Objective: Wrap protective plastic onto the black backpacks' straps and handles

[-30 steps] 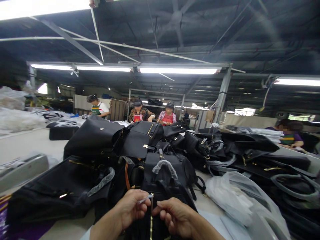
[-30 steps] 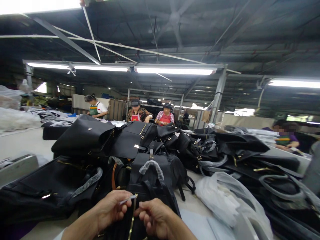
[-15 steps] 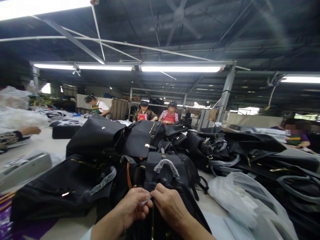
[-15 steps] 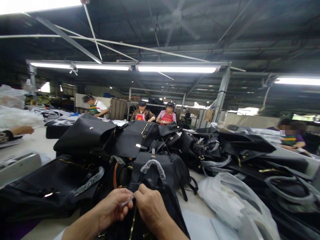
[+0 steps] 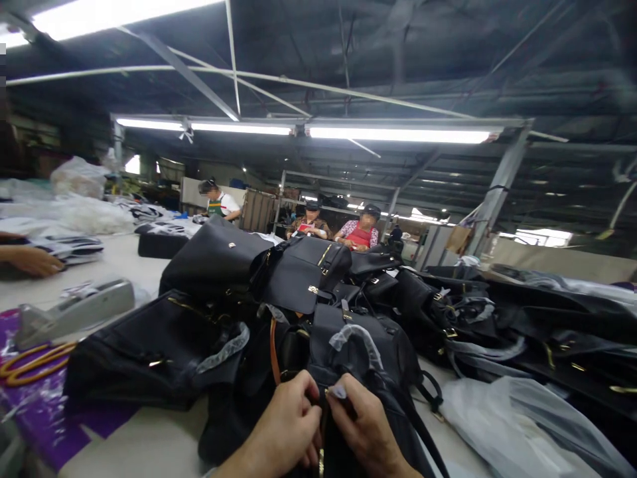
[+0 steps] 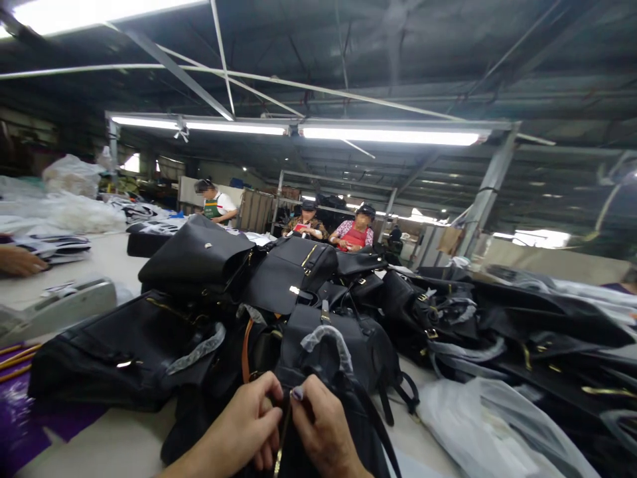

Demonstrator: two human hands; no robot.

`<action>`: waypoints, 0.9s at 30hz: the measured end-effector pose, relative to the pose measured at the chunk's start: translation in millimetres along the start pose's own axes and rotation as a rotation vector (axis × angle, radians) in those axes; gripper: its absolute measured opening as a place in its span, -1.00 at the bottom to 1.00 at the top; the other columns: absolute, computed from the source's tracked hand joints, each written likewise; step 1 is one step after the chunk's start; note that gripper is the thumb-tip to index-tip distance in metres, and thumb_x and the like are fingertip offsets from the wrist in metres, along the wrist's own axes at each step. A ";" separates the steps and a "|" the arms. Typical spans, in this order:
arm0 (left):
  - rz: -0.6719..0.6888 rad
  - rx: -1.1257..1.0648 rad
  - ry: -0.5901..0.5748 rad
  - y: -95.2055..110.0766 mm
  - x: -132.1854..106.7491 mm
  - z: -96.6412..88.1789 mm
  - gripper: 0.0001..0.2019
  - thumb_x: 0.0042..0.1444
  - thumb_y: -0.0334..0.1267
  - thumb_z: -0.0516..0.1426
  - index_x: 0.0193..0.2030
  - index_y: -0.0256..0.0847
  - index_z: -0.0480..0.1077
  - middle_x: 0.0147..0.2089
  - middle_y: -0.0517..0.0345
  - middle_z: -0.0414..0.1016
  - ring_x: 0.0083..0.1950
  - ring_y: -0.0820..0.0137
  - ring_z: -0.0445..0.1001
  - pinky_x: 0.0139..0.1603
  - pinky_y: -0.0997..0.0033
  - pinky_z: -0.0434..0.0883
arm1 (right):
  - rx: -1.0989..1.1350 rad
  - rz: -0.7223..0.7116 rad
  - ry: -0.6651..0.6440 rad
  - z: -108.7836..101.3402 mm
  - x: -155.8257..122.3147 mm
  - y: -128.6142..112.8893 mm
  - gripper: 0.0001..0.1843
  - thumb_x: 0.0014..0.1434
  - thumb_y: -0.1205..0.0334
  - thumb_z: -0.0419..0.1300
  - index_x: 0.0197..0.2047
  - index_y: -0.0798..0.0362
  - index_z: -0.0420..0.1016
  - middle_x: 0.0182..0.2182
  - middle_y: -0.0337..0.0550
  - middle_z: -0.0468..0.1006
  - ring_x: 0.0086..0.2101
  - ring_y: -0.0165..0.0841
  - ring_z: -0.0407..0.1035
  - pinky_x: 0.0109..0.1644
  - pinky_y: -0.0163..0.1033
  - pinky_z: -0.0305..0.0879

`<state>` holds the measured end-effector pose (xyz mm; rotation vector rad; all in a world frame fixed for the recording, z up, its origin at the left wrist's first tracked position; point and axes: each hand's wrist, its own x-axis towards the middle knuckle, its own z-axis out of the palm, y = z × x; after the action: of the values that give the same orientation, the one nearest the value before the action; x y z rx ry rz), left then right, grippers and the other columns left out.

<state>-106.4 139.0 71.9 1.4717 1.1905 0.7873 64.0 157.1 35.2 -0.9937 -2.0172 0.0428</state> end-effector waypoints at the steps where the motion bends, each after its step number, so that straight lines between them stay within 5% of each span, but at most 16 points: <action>1: 0.091 0.141 0.045 0.9 -0.9 -0.2 -0.82 0.04 -0.47 -0.01 -0.25 -0.11 0.18 -0.62 0.35 0.36 -0.64 0.41 0.36 -0.59 0.49 0.21 | 0.033 0.042 0.003 0.8 -0.7 1.0 -0.75 0.31 0.23 0.02 -0.44 -0.02 0.23 -0.55 -0.29 0.37 -0.54 -0.40 0.32 -0.45 -0.37 0.26; 5: 0.299 0.570 0.191 8.5 -2.6 -3.0 -0.72 -0.08 -0.48 0.08 -0.20 -0.12 0.28 -0.54 0.32 0.32 -0.46 0.34 0.39 -0.40 0.40 0.16 | 0.105 0.125 0.002 0.9 -2.3 2.3 -0.72 0.31 0.13 0.06 -0.44 -0.01 0.26 -0.55 -0.29 0.35 -0.55 -0.41 0.28 -0.47 -0.37 0.26; 10: 0.240 0.554 0.219 16.8 -0.6 -6.8 -0.59 -0.03 -0.44 0.08 0.02 -0.16 0.24 -0.54 0.35 0.30 -0.47 0.34 0.38 -0.40 0.41 0.14 | 0.141 0.117 0.016 -0.3 -3.0 0.9 -0.70 0.32 0.13 0.07 -0.45 0.00 0.25 -0.55 -0.30 0.35 -0.54 -0.42 0.27 -0.46 -0.38 0.25; 20: 0.399 0.601 0.258 3.0 6.2 -5.3 -0.87 0.04 -0.43 0.05 -0.34 -0.11 0.33 -0.53 0.32 0.33 -0.46 0.42 0.35 -0.40 0.44 0.09 | 0.213 0.049 -0.012 -1.8 -3.7 0.4 -0.78 0.31 0.25 0.07 -0.41 0.01 0.35 -0.49 -0.28 0.41 -0.49 -0.44 0.35 -0.39 -0.41 0.29; 27: 0.480 0.532 0.211 2.6 15.3 -6.6 -0.85 0.11 -0.43 0.03 -0.41 -0.14 0.34 -0.43 0.26 0.45 -0.38 0.44 0.41 -0.35 0.49 0.16 | 0.147 -0.127 -0.014 -7.3 -3.5 2.0 -0.74 0.23 0.45 0.05 -0.21 -0.02 0.52 -0.37 -0.20 0.46 -0.37 -0.43 0.46 -0.30 -0.46 0.35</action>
<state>-107.3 155.7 74.3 2.2099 1.2807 1.0125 71.6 153.8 36.6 -0.7746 -2.0535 0.1276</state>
